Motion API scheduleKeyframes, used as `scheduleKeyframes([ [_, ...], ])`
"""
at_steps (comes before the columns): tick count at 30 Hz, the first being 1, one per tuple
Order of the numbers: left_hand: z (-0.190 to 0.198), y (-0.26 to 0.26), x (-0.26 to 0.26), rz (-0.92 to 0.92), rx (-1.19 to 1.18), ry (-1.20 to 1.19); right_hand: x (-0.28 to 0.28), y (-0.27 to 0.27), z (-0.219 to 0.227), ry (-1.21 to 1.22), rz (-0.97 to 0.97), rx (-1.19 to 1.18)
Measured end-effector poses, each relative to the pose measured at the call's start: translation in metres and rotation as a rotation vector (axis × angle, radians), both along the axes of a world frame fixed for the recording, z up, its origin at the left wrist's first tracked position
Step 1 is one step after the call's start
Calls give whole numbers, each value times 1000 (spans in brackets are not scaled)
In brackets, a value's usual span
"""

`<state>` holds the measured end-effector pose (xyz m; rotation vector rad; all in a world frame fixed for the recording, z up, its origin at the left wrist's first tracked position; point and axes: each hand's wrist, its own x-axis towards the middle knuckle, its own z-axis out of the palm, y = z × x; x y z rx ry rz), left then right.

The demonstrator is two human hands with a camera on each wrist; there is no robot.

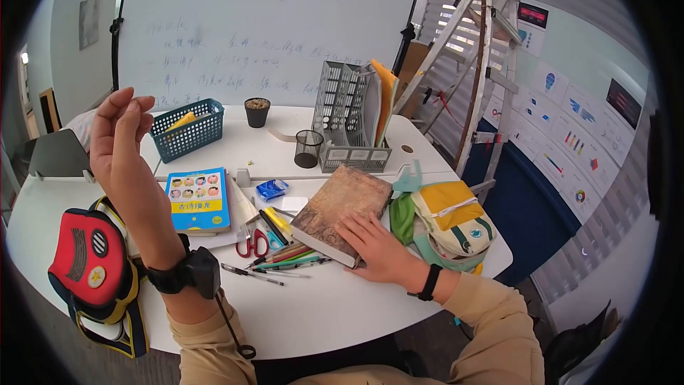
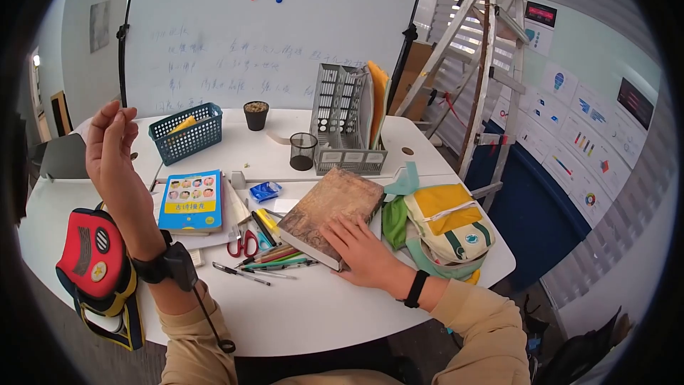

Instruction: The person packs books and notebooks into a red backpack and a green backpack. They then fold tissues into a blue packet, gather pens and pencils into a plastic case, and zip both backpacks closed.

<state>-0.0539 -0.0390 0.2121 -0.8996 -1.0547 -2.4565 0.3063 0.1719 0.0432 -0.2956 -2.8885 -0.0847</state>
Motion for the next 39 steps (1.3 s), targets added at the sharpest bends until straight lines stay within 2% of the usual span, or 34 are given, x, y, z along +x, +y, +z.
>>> scheduleKeyframes([
  [4, -2, -2, 0, -14, -13, 0, 7, 3, 10, 107, 34, 68],
  [8, 0, -3, 4, -20, 3, 10, -5, 13, 74, 562, 21, 8],
  [10, -2, -1, 4, -24, -12, 20, -12, 13, 112, 725, -159, -117],
  [11, -2, 1, 4, -25, -20, 28, -18, 26, 126, 858, -148, -203],
  [13, -3, 7, 7, -86, -78, 77, -27, 22, 164, 1034, -102, -414],
  [16, -4, 17, 16, -196, -275, 188, -40, 18, 193, 1185, 153, -671],
  [20, -15, 34, 32, -423, -532, 253, -69, -3, 196, 1265, 326, -1067],
  [21, -4, 29, 41, -505, -619, 261, -77, -6, 193, 1283, 354, -1093],
  [23, -6, 34, 38, -558, -627, 202, -90, -10, 188, 1317, 396, -1144],
  [25, -6, 34, 34, -528, -596, 175, -95, -9, 173, 1230, 380, -1139],
  [28, -3, 37, 31, -548, -546, 154, -100, -3, 159, 1020, 356, -1259],
  [31, -3, 41, 30, -578, -565, 179, -92, 8, 161, 934, 463, -1222],
  [32, -5, 43, 30, -576, -562, 204, -84, 15, 159, 857, 416, -1115],
  [33, -7, 44, 29, -570, -555, 229, -82, 17, 158, 875, 395, -1108],
  [35, -12, 48, 22, -453, -577, 262, -82, 19, 157, 913, 365, -1086],
  [38, -19, 55, 14, -243, -538, 290, -78, 46, 165, 941, 280, -954],
  [39, -20, 58, 9, -194, -511, 235, -79, 54, 170, 1000, 197, -848],
])
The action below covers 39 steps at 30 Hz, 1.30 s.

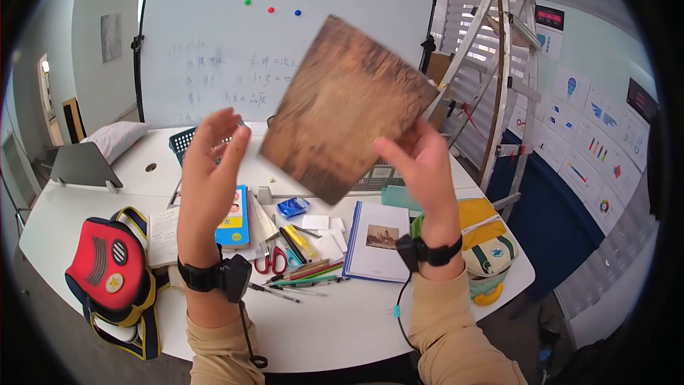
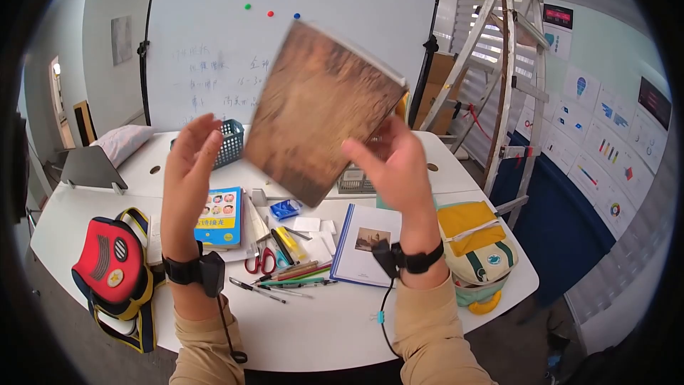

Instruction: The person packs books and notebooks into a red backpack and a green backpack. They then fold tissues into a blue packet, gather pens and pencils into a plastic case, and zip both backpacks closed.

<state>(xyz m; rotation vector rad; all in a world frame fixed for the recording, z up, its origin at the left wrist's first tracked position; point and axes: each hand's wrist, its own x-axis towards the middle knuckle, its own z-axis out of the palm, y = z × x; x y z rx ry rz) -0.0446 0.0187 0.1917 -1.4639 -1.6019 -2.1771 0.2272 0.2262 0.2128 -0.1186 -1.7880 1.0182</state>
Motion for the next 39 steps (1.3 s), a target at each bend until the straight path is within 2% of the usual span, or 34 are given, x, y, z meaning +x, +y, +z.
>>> scheduleKeyframes([
  [5, 10, -22, -14, 79, 113, -145, -19, 42, 19, 30, -601, 147],
  [8, 12, -31, -21, 58, 178, -196, -33, 75, 12, -65, -732, 236],
  [12, 10, -35, -28, -2, 258, -222, -58, 111, -7, -157, -826, 242],
  [13, 9, -36, -30, 3, 245, -222, -63, 113, -10, -199, -907, 256],
  [16, 10, -38, -27, 15, 218, -227, -76, 122, -22, -186, -987, 260],
  [20, 10, -40, -30, 20, 204, -222, -93, 132, -35, -302, -985, 216],
  [32, 10, -36, -33, 33, 220, -261, -132, 173, -46, -268, -972, 164],
  [35, 10, -34, -34, 38, 227, -256, -135, 185, -63, -313, -960, 146],
  [38, 12, -36, -33, 52, 217, -257, -133, 200, -81, -474, -919, 169],
  [39, 13, -37, -32, 57, 213, -257, -129, 197, -79, -446, -902, 180],
])
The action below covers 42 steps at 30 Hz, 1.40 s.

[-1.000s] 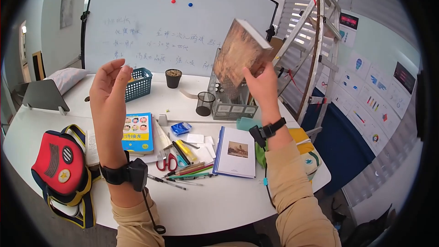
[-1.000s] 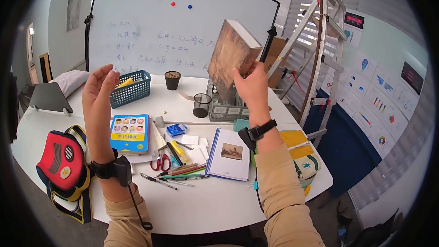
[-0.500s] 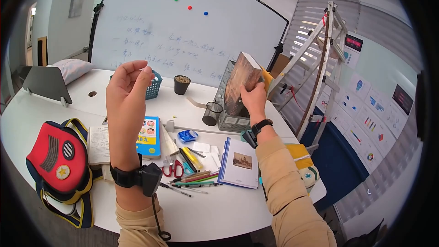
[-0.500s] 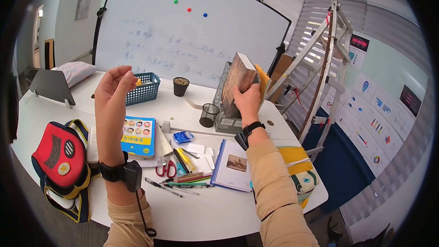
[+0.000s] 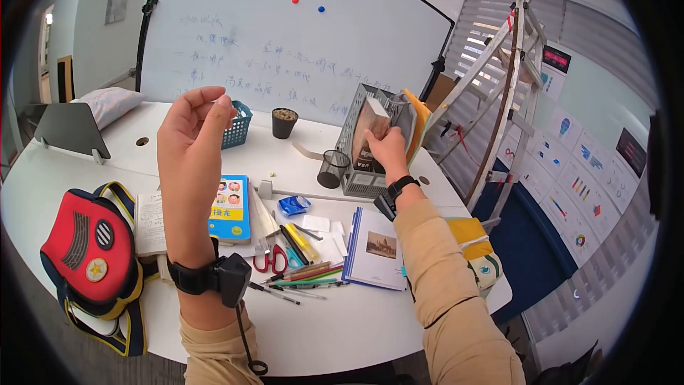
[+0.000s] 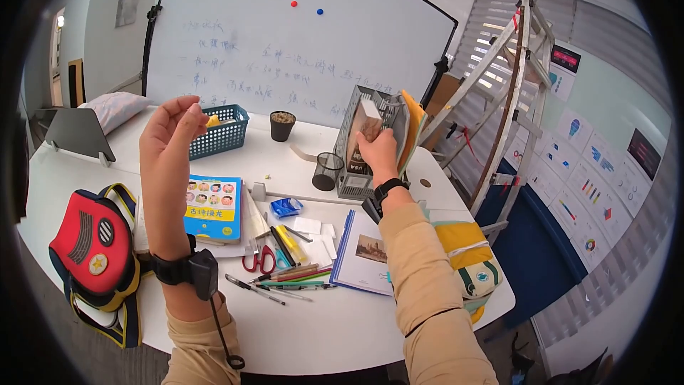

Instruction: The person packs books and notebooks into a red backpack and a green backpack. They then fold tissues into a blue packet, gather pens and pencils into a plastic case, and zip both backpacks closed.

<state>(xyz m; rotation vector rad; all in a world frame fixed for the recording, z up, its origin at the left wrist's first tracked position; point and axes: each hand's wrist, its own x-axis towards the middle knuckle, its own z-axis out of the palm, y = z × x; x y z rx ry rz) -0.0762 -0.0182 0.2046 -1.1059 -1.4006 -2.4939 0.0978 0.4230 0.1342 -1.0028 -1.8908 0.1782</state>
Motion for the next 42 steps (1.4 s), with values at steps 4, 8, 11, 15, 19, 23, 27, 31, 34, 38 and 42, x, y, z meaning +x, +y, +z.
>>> scheduleKeyframes([
  [4, -4, 3, -7, -52, 2, 5, 26, 8, 5, 101, 79, 17],
  [8, -3, 5, -3, -40, 11, 13, 77, -21, 25, 115, 108, -74],
  [11, -1, 5, 2, -21, -47, 29, 113, -47, 12, -76, 169, -239],
  [15, -4, 11, 5, -18, -57, 58, 153, -131, -10, -543, 225, -472],
  [19, -7, 9, 6, -27, -113, 140, 183, -178, -53, -724, 37, -329],
  [23, -4, 8, 16, -28, -93, 132, 200, -168, -109, -630, 97, -273],
  [27, -10, 13, 18, 5, -155, 145, 204, -167, -111, -626, 32, -448],
  [31, -19, 18, 24, 14, -239, 212, 211, -159, -112, -443, 112, -506],
  [34, -33, 28, 34, 75, -292, 286, 219, -146, -104, -270, 239, -560],
  [38, -61, 30, 27, 163, -398, 375, 217, -126, -112, 108, 401, -720],
  [42, -123, 18, -8, 272, -532, 379, 219, -145, -66, 181, 201, -421],
])
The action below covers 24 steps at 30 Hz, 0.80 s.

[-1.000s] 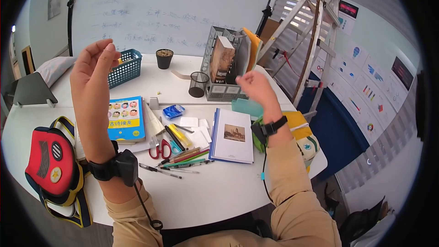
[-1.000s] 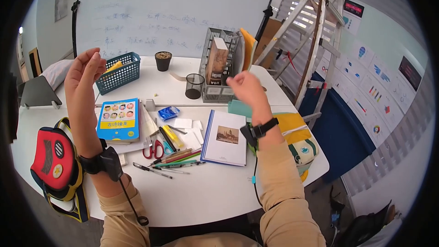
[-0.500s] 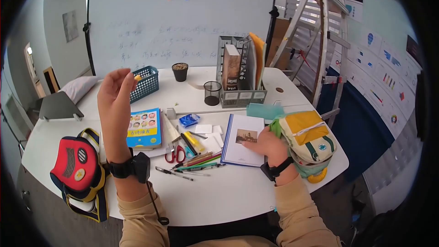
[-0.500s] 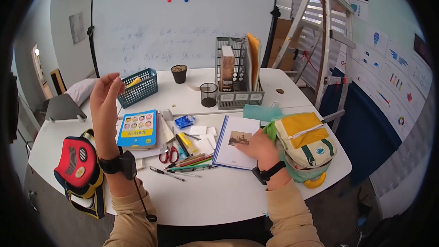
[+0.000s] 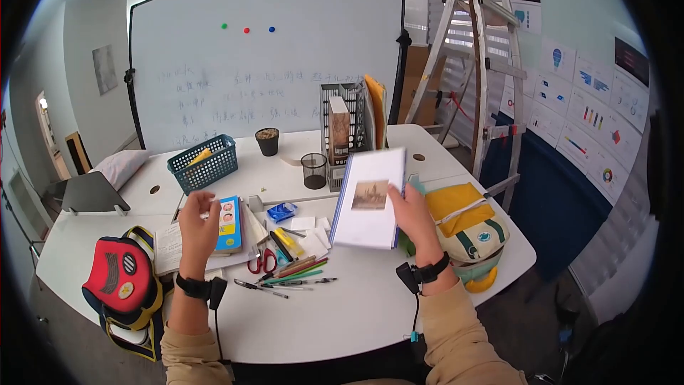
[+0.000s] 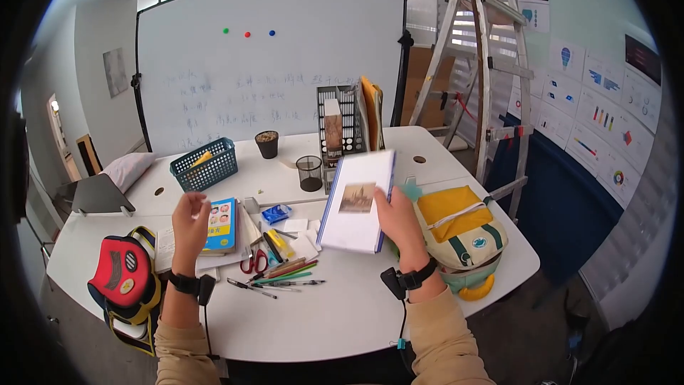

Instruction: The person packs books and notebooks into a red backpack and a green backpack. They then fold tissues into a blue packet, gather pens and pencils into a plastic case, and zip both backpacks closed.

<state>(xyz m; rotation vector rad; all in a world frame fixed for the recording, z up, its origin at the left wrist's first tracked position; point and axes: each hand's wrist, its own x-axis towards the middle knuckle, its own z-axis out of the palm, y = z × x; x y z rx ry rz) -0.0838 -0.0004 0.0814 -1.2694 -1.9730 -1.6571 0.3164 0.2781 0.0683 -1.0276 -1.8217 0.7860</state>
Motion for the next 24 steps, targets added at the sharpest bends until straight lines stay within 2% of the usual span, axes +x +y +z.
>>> scheduleKeyframes([
  [2, -45, -11, -30, 64, -57, -62, -8, -17, 47, -15, -173, 191],
  [4, -86, -23, -66, 121, -80, -154, -23, -8, 69, -45, -210, 361],
  [7, -113, -41, -93, 308, -177, 54, -53, 22, 87, -143, -276, 551],
  [12, -122, -42, -91, 505, -327, 116, -107, 82, 93, -284, -380, 635],
  [17, -137, -35, -92, 562, -411, 125, -144, 125, 88, -170, -366, 657],
  [23, -126, -36, -84, 579, -516, 116, -175, 130, 69, -282, -353, 492],
  [24, -127, -38, -83, 589, -485, 147, -178, 134, 60, -213, -315, 536],
])
